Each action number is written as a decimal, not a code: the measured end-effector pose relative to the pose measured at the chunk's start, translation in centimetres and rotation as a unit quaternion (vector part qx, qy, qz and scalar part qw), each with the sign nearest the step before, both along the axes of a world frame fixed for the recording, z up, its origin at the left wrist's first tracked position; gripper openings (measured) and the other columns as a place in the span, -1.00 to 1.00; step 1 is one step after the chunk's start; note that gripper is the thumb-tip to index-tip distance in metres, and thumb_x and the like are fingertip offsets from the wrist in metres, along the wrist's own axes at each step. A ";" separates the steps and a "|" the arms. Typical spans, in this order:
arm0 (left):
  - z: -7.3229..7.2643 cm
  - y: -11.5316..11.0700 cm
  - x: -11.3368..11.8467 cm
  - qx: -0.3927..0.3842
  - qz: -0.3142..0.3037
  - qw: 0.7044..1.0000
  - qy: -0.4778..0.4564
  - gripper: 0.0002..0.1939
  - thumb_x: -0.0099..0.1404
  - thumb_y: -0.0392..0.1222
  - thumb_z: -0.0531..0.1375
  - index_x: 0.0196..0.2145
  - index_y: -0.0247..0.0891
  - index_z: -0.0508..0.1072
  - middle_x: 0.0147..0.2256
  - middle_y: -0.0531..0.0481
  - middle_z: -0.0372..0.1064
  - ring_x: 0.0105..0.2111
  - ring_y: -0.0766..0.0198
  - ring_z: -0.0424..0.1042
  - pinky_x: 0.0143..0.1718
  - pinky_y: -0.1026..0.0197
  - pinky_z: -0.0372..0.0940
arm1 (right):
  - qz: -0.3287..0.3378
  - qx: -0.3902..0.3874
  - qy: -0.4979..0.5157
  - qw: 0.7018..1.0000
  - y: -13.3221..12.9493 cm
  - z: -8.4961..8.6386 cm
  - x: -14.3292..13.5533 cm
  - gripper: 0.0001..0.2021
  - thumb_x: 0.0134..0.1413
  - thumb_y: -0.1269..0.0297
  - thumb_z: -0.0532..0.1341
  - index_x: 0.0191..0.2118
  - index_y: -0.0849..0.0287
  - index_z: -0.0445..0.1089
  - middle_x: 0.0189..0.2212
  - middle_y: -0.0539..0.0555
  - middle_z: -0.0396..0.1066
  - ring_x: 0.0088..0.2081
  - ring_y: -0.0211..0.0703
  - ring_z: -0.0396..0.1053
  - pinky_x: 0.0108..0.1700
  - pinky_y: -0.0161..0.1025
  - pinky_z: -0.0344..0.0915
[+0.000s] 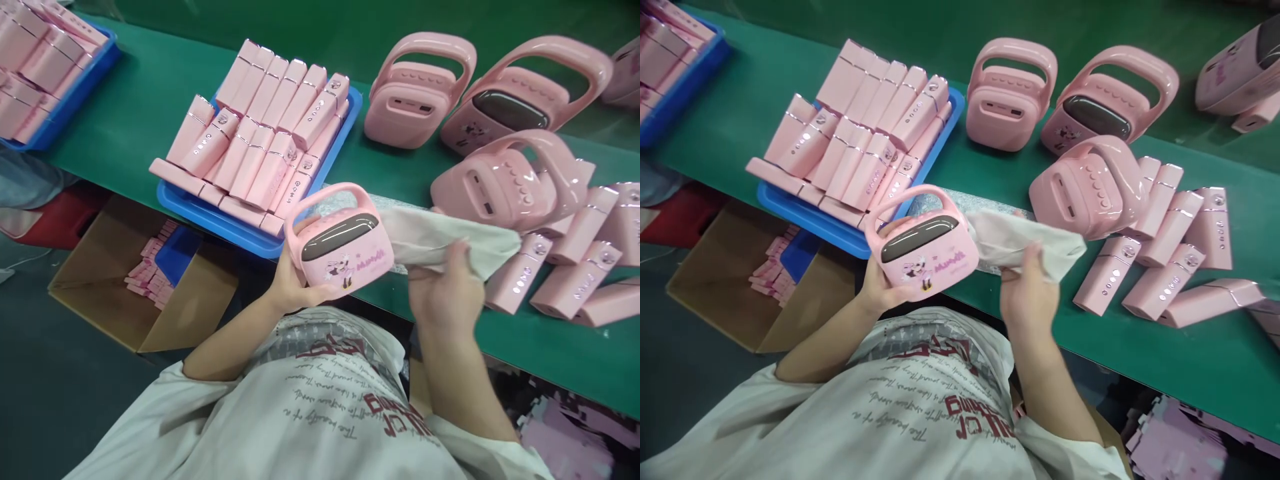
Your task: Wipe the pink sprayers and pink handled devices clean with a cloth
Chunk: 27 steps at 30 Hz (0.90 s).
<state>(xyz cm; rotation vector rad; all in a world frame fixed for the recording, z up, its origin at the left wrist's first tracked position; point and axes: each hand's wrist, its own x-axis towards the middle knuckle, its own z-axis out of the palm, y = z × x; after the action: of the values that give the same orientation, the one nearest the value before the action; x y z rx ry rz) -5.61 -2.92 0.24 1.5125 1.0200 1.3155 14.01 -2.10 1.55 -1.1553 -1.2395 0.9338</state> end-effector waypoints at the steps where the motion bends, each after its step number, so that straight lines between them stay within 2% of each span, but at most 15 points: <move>1: 0.3 0.2 -0.1 -0.007 -0.032 0.999 -0.040 -0.15 0.12 0.24 0.28 0.25 -0.11 0.07 0.13 -0.24 0.34 0.10 -0.04 0.42 0.06 -0.06 0.41 | -0.035 -0.023 0.074 0.996 0.7 0.6 0.5 -0.54 0.39 0.09 -0.10 0.22 0.13 0.28 0.15 0.19 0.37 0.20 -0.03 0.32 0.19 0.12 0.33; 3: 0.6 0.4 -0.2 -0.018 -0.085 0.993 -0.084 -0.20 0.14 0.23 0.26 0.24 -0.08 0.11 0.13 -0.23 0.34 0.10 -0.06 0.42 0.03 -0.06 0.42 | -0.071 -0.072 0.199 0.975 1.4 1.9 1.1 -0.54 0.32 0.01 0.03 0.14 0.18 0.36 0.11 0.22 0.39 0.20 0.01 0.32 0.15 0.10 0.38; 5: 0.7 0.6 0.0 -0.028 -0.123 0.985 -0.118 -0.23 0.13 0.20 0.27 0.21 -0.08 0.15 0.10 -0.23 0.37 0.07 -0.09 0.45 -0.01 -0.07 0.44 | -0.054 -0.082 0.230 0.968 1.2 2.8 1.3 -0.50 0.21 -0.06 0.16 0.13 0.15 0.38 0.12 0.22 0.39 0.21 0.08 0.30 0.12 0.13 0.40; 7: 0.8 0.7 0.5 -0.051 -0.147 0.974 -0.168 -0.23 0.09 0.17 0.31 0.19 -0.10 0.20 0.05 -0.21 0.40 0.02 -0.10 0.47 -0.04 -0.06 0.44 | 0.014 -0.097 0.211 0.973 0.5 3.3 1.3 -0.44 0.12 -0.15 0.22 0.14 0.06 0.38 0.14 0.17 0.37 0.21 0.11 0.31 0.12 0.12 0.41; 10: 0.9 1.0 1.2 -0.116 -0.178 0.945 -0.248 -0.22 0.03 0.15 0.34 0.16 -0.14 0.25 0.02 -0.19 0.42 0.03 -0.14 0.45 0.00 -0.08 0.39 | 0.116 -0.136 0.209 0.961 -0.4 3.4 1.1 -0.31 -0.01 -0.33 0.21 0.16 -0.04 0.37 0.19 0.09 0.34 0.20 0.13 0.31 0.16 0.07 0.39; 12: 1.0 1.4 1.5 -0.170 -0.207 0.924 -0.274 -0.18 -0.01 0.16 0.36 0.15 -0.18 0.26 0.01 -0.22 0.42 0.06 -0.19 0.41 0.03 -0.13 0.36 | 0.124 -0.137 0.213 0.959 -0.2 3.3 1.3 -0.38 0.03 -0.28 0.22 0.15 -0.09 0.37 0.21 0.01 0.32 0.23 0.10 0.29 0.16 0.03 0.40; 16: 1.5 2.6 1.9 -0.221 -0.268 0.896 -0.277 -0.17 -0.04 0.11 0.37 0.15 -0.18 0.27 0.03 -0.24 0.41 0.09 -0.24 0.39 0.05 -0.18 0.33 | 0.098 -0.155 0.139 0.973 1.3 3.2 2.2 -0.66 0.11 0.08 0.31 0.02 -0.10 0.47 0.15 -0.07 0.38 0.25 0.02 0.27 0.16 -0.02 0.40; 20: 1.8 3.6 2.1 -0.190 -0.373 0.877 -0.235 -0.13 -0.02 -0.03 0.37 0.23 -0.14 0.20 0.11 -0.24 0.36 0.14 -0.24 0.34 0.12 -0.19 0.29 | 0.193 -0.187 0.049 0.962 3.2 3.9 2.9 -0.72 0.05 0.10 0.36 -0.10 0.02 0.56 0.01 0.04 0.50 0.05 0.07 0.46 0.02 0.02 0.48; 23: 1.7 3.7 2.1 -0.188 -0.360 0.884 -0.230 -0.10 0.00 -0.01 0.37 0.26 -0.11 0.14 0.13 -0.22 0.34 0.17 -0.21 0.32 0.14 -0.19 0.28 | 0.231 -0.145 -0.024 0.962 4.6 4.5 2.5 -0.72 0.02 0.13 0.39 -0.12 0.02 0.57 -0.08 0.05 0.55 -0.03 0.04 0.51 0.00 0.01 0.49; 27: 1.4 3.6 1.9 -0.180 -0.320 0.900 -0.235 -0.14 0.03 0.07 0.35 0.23 -0.15 0.17 0.10 -0.22 0.37 0.16 -0.21 0.33 0.16 -0.21 0.24 | 0.167 -0.082 -0.073 0.980 5.4 5.0 2.0 -0.78 0.17 0.10 0.28 -0.16 0.06 0.58 -0.02 0.03 0.52 0.05 0.03 0.47 0.06 0.00 0.46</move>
<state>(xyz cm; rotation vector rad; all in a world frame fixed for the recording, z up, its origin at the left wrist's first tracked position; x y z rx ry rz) -3.73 0.68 1.59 1.0346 0.3639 0.8823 16.04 3.26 6.59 -1.1809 -1.5294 1.2366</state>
